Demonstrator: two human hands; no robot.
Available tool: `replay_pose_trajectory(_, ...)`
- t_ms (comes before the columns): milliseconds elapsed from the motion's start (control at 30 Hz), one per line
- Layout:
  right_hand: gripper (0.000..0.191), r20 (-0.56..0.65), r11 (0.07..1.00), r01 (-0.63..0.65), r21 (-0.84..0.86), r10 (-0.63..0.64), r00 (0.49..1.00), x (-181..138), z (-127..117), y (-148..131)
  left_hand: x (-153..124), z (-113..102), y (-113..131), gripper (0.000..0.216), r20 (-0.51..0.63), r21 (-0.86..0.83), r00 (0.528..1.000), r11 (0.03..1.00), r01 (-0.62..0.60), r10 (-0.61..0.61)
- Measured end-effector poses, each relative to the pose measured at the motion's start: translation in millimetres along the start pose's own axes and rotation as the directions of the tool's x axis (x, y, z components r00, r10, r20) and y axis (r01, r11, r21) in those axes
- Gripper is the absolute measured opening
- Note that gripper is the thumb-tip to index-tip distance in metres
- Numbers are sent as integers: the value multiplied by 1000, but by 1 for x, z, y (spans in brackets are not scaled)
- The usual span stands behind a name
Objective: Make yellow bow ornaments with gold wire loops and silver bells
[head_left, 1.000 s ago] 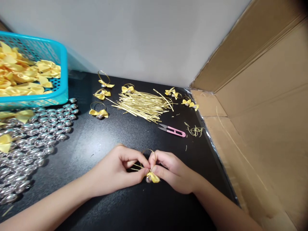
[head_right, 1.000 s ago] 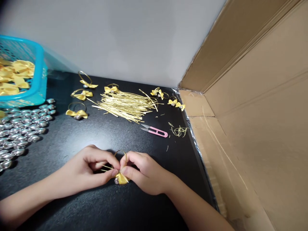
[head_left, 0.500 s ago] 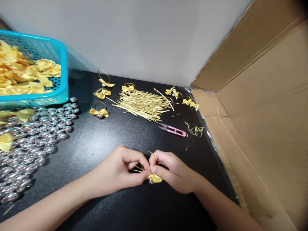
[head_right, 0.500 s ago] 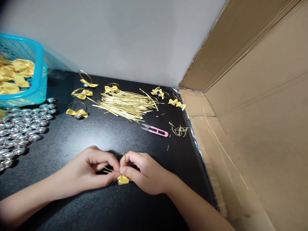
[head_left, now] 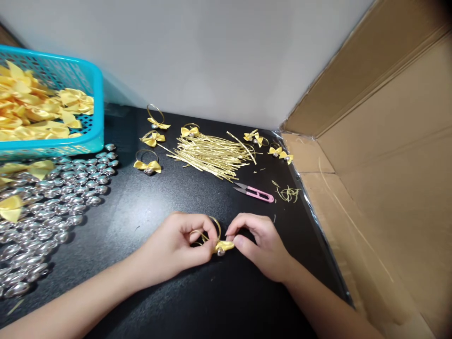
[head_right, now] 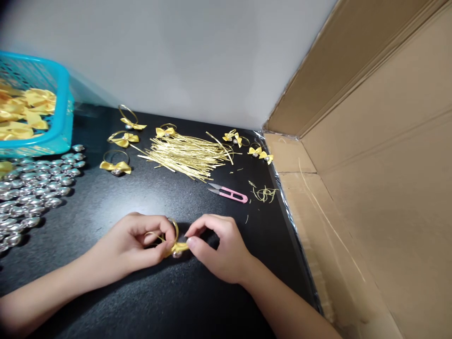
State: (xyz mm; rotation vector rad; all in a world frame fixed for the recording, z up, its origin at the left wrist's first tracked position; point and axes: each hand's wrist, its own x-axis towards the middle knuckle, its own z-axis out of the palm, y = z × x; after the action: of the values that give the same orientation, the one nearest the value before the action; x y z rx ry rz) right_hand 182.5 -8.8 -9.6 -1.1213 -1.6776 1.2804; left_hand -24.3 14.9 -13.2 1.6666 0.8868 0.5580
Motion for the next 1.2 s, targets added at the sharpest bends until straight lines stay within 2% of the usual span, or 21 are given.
replay_pose_trajectory(100,6,-118,992,105,-75,-114,986,0,1,-1,-2,1,-2,14,-65,87,997,995,-37,43)
replay_pose_trajectory(233,11,-186,979,150,-138,-174,967,2,5,-2,-4,7,-5,13,-141,199,978,972,-122,152)
replay_pose_trajectory(367,13,-189,976,131,-176,-164,968,3,7,-3,-7,11,-7,13,-213,299,937,932,-206,276)
replay_pose_trajectory(533,8,-124,985,108,-135,-125,984,3,8,-3,-9,11,-9,12,-233,424,898,870,-251,373)
replay_pose_trajectory(933,11,-152,996,52,-79,-64,986,3,9,-1,-9,15,-7,12,-260,442,882,861,-253,393)
replay_pose_trajectory(1067,12,-145,999,42,10,-40,989,2,11,1,-9,16,-5,13,-255,410,892,877,-250,374)
replay_pose_trajectory(1200,13,-167,999,30,22,-26,986,0,16,4,-7,17,0,15,-271,380,911,904,-196,312)
